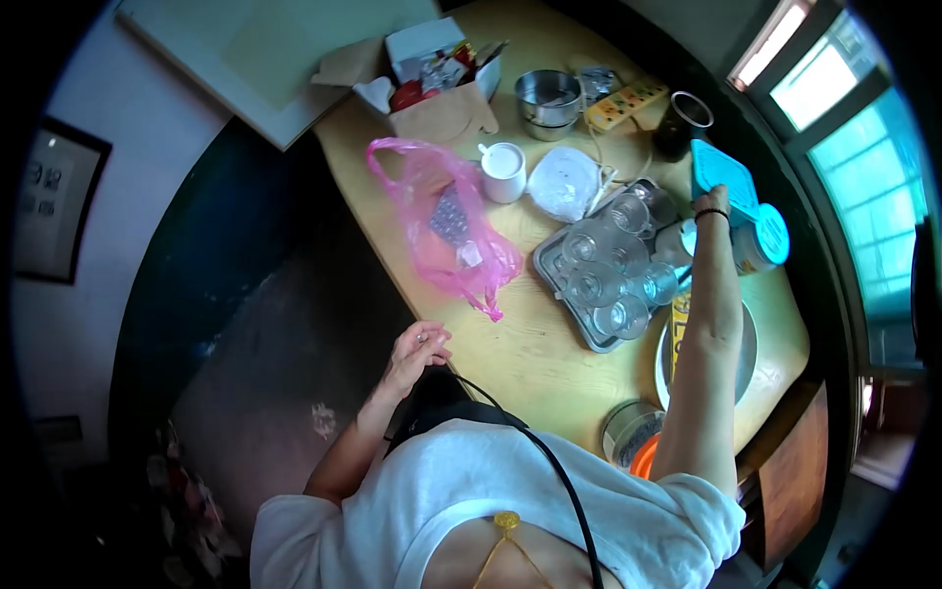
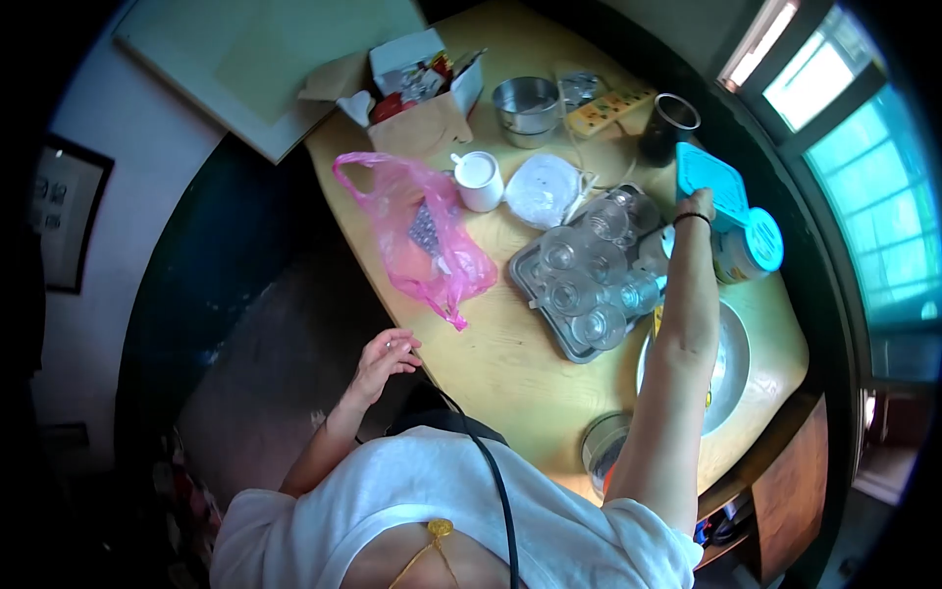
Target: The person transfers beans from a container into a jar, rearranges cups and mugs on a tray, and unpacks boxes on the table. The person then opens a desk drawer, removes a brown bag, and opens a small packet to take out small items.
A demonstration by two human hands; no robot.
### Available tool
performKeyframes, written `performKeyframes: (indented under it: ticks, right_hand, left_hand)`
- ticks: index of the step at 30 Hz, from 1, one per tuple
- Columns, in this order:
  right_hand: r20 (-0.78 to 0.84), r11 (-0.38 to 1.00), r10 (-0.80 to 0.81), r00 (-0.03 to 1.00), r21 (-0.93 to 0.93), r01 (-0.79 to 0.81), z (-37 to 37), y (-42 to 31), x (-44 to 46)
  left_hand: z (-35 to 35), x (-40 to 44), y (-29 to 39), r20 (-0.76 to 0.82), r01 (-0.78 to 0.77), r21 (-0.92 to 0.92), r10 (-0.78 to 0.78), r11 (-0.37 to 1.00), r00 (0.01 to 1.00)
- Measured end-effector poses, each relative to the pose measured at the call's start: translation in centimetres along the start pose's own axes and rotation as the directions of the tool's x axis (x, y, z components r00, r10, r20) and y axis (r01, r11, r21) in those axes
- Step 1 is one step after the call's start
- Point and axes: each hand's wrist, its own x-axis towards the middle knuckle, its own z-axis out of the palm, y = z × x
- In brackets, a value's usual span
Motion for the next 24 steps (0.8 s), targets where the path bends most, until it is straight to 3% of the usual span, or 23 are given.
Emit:
performKeyframes:
  ticks: [1,2,4,5,6,8,12,14,16,17,18,20,21,22,23,24]
  right_hand:
    - [0.143,0.999,0.036,0.989,-0.033,-0.031,0.3,1.7,4.1]
    - [0.16,1.0,0.0,0.987,0.027,-0.004,0.4,2.9,6.9]
    - [0.298,0.991,0.094,0.95,0.065,-0.118,0.4,3.2,7.5]
    - [0.435,0.986,0.157,0.886,-0.015,-0.167,-0.1,4.7,12.1]
    - [0.44,0.985,0.165,0.883,-0.023,-0.173,0.0,4.5,10.6]
    - [0.253,0.934,0.353,0.901,-0.049,-0.353,-0.6,2.2,5.5]
    - [0.218,0.902,0.432,0.875,-0.096,-0.421,-1.4,0.2,3.4]
    - [0.355,0.925,0.377,0.855,-0.181,-0.333,-2.1,-1.1,3.7]
    - [0.304,0.968,0.211,0.929,-0.198,-0.155,-1.8,-3.5,-1.2]
    - [0.305,0.974,0.186,0.934,-0.183,-0.134,-1.7,-4.3,-3.0]
    - [0.207,0.975,0.14,0.968,-0.202,-0.098,-1.4,-4.4,-3.7]
    - [0.419,0.959,0.148,0.896,-0.282,-0.027,-2.2,-4.5,-5.3]
    - [0.487,0.961,0.172,0.856,-0.275,-0.037,-2.4,-3.7,-5.5]
    - [0.662,0.95,0.13,0.738,-0.297,0.1,-3.0,-2.7,-8.5]
    - [0.713,0.887,0.137,0.688,-0.397,0.234,-3.2,-1.8,-13.7]
    - [0.791,0.742,0.214,0.574,-0.513,0.431,-3.4,-0.3,-15.5]
  left_hand:
    - [0.2,0.2,-0.1,-0.011,-0.008,0.021,0.008,1.0,1.0]
    - [0.3,0.4,-0.1,-0.023,-0.017,0.043,0.018,0.999,1.0]
    - [0.8,0.9,0.1,-0.031,-0.011,0.067,0.013,0.998,0.999]
    - [0.9,1.1,0.1,-0.028,-0.014,0.081,0.016,0.997,0.999]
    - [0.9,1.5,0.1,-0.021,-0.02,0.097,0.022,0.995,1.0]
    - [0.8,2.0,0.0,-0.007,-0.064,0.12,0.066,0.991,0.998]
    - [-0.3,2.7,0.5,0.01,-0.171,0.207,0.172,0.963,0.985]
    - [-1.7,3.3,0.3,0.016,-0.195,0.22,0.197,0.956,0.98]
    - [-2.7,4.2,0.6,-0.004,-0.271,0.468,0.309,0.841,0.951]
    - [-2.9,4.3,1.4,-0.002,-0.235,0.475,0.269,0.848,0.963]
    - [-3.1,4.7,1.4,0.017,-0.24,0.473,0.263,0.848,0.965]
    - [-3.6,6.1,1.1,-0.083,-0.431,0.597,0.587,0.676,0.805]
    - [-4.4,7.2,1.0,-0.096,-0.4,0.591,0.553,0.7,0.827]
    - [-5.0,8.3,1.0,-0.073,-0.413,0.586,0.553,0.697,0.83]
    - [-5.5,9.2,1.3,-0.082,-0.409,0.638,0.586,0.653,0.806]
    - [-6.0,10.1,1.8,-0.089,-0.403,0.687,0.621,0.605,0.779]
